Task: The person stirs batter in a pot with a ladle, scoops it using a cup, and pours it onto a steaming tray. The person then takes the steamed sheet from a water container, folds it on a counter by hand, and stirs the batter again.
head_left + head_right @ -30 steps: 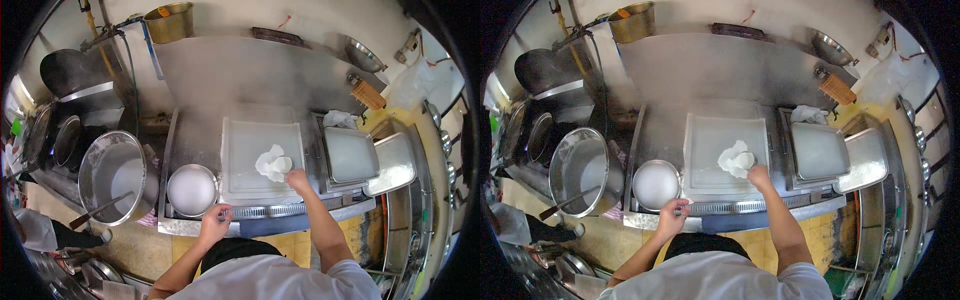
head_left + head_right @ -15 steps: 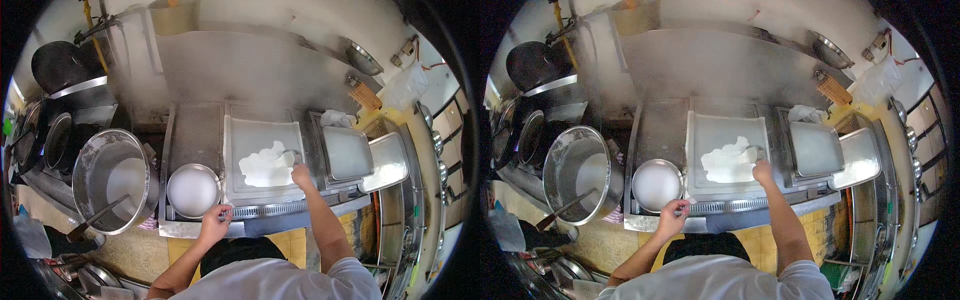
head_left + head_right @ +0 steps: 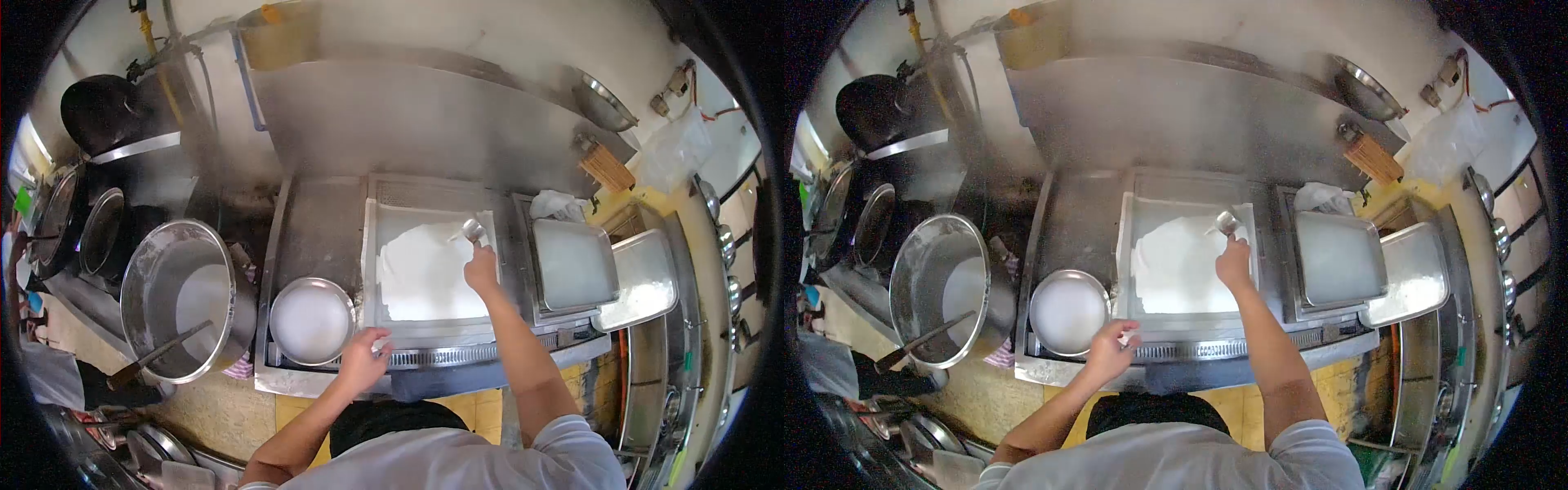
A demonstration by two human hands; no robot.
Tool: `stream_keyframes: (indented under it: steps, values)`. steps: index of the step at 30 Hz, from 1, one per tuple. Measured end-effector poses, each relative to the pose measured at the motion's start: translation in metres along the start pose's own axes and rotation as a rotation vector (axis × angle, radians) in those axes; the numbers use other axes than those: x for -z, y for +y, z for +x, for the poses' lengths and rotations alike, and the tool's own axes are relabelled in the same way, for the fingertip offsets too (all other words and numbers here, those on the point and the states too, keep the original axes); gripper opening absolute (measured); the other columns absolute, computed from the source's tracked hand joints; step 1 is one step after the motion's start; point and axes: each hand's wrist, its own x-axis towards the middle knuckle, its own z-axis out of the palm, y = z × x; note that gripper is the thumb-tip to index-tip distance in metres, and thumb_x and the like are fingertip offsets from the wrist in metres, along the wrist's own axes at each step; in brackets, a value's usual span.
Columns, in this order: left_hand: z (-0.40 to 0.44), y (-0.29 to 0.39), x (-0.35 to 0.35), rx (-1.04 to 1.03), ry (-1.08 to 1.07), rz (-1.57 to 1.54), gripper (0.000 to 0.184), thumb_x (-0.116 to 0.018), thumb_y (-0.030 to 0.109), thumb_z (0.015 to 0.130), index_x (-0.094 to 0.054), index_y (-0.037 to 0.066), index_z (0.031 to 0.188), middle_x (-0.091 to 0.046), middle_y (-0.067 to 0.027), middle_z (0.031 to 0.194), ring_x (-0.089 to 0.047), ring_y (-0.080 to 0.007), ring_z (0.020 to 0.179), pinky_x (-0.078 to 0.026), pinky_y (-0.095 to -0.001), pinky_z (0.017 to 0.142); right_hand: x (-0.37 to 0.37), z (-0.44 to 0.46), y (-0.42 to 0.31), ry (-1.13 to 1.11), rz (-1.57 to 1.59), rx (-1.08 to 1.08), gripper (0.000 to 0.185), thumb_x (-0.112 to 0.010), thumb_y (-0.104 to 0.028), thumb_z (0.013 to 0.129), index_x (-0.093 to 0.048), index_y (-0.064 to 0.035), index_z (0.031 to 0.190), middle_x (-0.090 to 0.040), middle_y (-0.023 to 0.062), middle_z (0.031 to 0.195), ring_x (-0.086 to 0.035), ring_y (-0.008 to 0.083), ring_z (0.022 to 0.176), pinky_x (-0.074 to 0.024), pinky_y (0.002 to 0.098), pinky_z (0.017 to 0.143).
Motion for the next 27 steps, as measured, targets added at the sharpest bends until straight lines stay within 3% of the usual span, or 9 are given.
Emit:
stream_keyframes:
  steps: [4,5,8,11,14,17,27]
  values:
    - [0.041,-0.003,-0.047,-0.121,-0.072,0.260,0.048,-0.074,0.021,0.090,-0.063,-0.003,0.130,-0.066,-0.0251,0.132,-0.061,-0.0411,0.125,-0.048,-0.0462,0.109,0.024,-0.018,-0.013,0.133,0.145,0.011,0.056,-0.055,0.008,0.075,-0.060,0.0132,0.130,-0.062,0.0287,0.102,-0.061,0.0446,0.098,-0.0502,0.0494,0.086]
    - [0.054,-0.011,-0.062,-0.090,-0.200,0.362,0.066,-0.071,0.029,0.092,-0.052,-0.011,0.141,-0.051,-0.0320,0.149,-0.046,-0.0449,0.143,-0.035,-0.0504,0.121,0.026,-0.023,-0.010,0.126,0.196,-0.019,0.056,-0.052,0.011,0.078,-0.059,0.0123,0.134,-0.061,0.0269,0.101,-0.060,0.0427,0.098,-0.0494,0.0471,0.087]
    - [0.079,-0.007,-0.096,-0.005,-0.289,0.730,0.082,-0.062,0.044,0.098,-0.038,-0.014,0.151,-0.033,-0.0358,0.161,-0.031,-0.0480,0.152,-0.021,-0.0565,0.126,0.045,-0.048,-0.004,0.101,0.303,-0.064,0.056,-0.050,0.012,0.081,-0.059,0.0085,0.135,-0.061,0.0239,0.102,-0.061,0.0393,0.098,-0.0503,0.0441,0.086]
    - [0.113,-0.015,-0.119,0.117,-0.356,0.874,0.095,-0.045,0.060,0.102,-0.025,-0.014,0.158,-0.017,-0.0358,0.167,-0.016,-0.0487,0.157,-0.008,-0.0611,0.127,0.043,-0.076,0.021,0.075,0.390,-0.082,0.056,-0.048,0.013,0.083,-0.059,0.0056,0.137,-0.062,0.0213,0.105,-0.062,0.0362,0.098,-0.0513,0.0419,0.086]
    - [0.150,-0.025,-0.131,0.116,-0.281,0.923,0.098,-0.034,0.067,0.103,-0.023,-0.014,0.159,-0.015,-0.0349,0.168,-0.014,-0.0471,0.158,-0.006,-0.0601,0.127,0.066,-0.099,0.023,0.020,0.478,-0.150,0.057,-0.048,0.015,0.083,-0.058,0.0056,0.139,-0.062,0.0198,0.106,-0.063,0.0332,0.095,-0.0524,0.0394,0.083]
    - [0.192,-0.030,-0.135,0.137,-0.228,0.933,0.099,-0.035,0.067,0.103,-0.023,-0.014,0.159,-0.016,-0.0338,0.168,-0.013,-0.0466,0.158,-0.005,-0.0599,0.127,0.083,-0.111,0.029,-0.043,0.543,-0.196,0.060,-0.049,0.013,0.084,-0.052,0.0084,0.144,-0.060,0.0204,0.106,-0.062,0.0320,0.094,-0.0520,0.0368,0.080]
    - [0.273,-0.019,-0.179,0.158,-0.149,0.938,0.105,-0.033,0.072,0.102,-0.016,-0.013,0.160,-0.013,-0.0326,0.169,-0.009,-0.0453,0.159,-0.005,-0.0624,0.126,0.111,-0.117,0.043,0.014,0.631,-0.163,0.053,-0.050,0.016,0.085,-0.059,0.0075,0.137,-0.062,0.0155,0.096,-0.059,0.0250,0.082,-0.0516,0.0333,0.074]
